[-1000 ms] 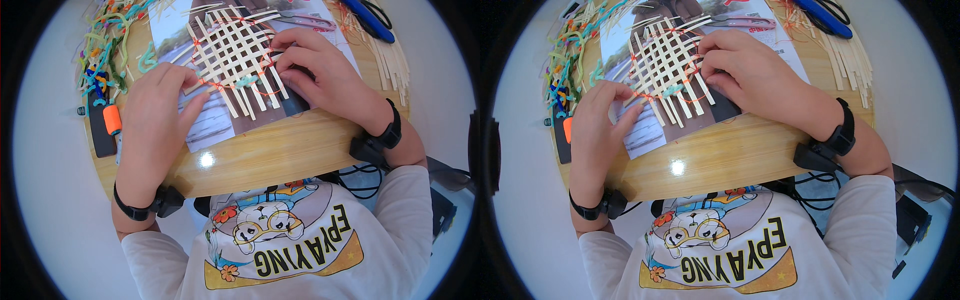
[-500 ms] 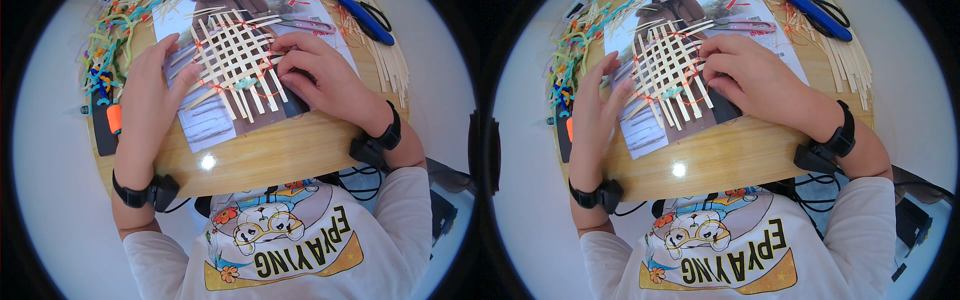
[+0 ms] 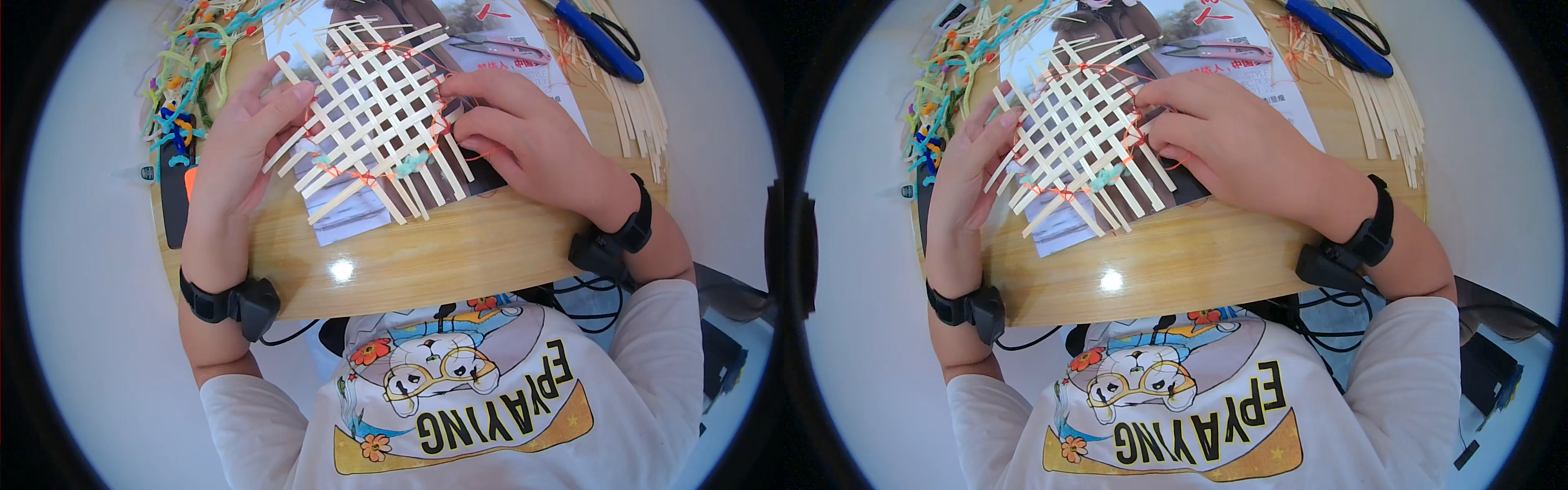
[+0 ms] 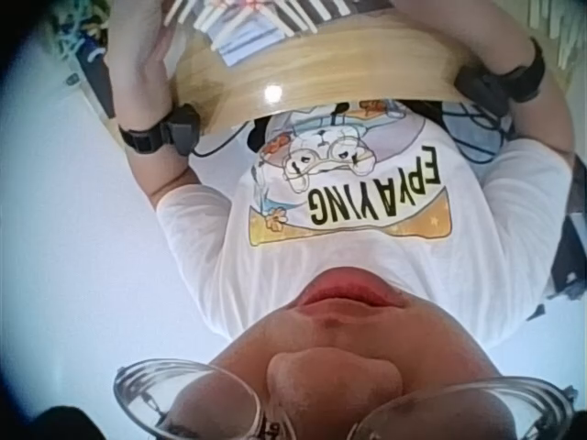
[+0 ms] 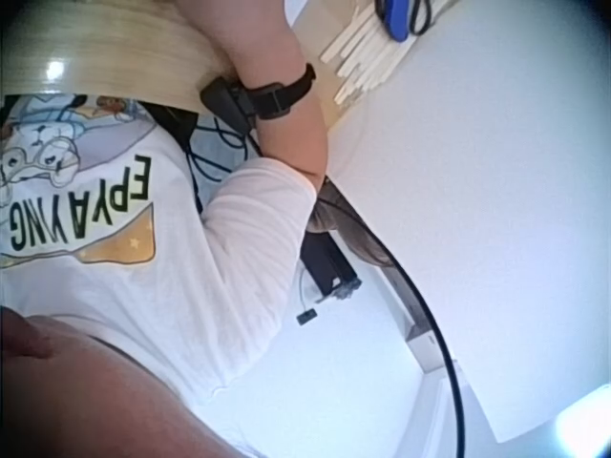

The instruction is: Weaving thin bamboo strips together to form a mat or basket and securing them with orange cord.

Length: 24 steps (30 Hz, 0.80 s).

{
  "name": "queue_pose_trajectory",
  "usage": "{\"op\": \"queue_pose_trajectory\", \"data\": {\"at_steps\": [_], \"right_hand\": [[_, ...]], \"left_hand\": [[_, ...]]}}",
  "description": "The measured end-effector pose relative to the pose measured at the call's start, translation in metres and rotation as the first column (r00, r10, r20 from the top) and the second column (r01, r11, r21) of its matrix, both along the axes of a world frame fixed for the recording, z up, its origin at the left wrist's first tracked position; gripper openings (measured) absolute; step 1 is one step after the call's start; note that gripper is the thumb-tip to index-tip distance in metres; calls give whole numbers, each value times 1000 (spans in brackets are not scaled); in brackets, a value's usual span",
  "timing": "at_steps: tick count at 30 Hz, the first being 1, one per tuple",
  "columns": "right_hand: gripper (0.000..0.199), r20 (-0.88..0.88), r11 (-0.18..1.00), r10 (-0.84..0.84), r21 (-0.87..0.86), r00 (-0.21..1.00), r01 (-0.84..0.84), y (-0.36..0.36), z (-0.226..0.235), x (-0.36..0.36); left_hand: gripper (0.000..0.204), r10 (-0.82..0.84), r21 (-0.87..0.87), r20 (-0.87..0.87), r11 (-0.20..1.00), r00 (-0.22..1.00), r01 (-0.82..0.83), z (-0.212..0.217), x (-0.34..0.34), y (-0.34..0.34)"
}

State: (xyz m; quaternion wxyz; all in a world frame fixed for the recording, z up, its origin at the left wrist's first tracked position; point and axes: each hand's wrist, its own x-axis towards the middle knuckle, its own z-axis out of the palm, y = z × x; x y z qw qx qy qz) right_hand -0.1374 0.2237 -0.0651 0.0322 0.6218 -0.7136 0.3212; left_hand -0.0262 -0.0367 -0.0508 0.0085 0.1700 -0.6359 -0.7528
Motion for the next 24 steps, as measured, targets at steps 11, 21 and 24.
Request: {"op": "queue_pose_trajectory", "data": {"at_steps": [11,21,24], "right_hand": [[12,-45,997,-73,-18,996,72,12,27,-16],[5,706,750,335,-600,624,276,37,105,-36],[11,795,784,396,-553,459,281,62,136,-57]], "left_hand": [[32,-44,58,79,998,996,40,-4,3,-5],[28,17,3,59,1000,998,-17,3,5,-6],[25,5,20,45,1000,999,-5,1,4,-10]]}}
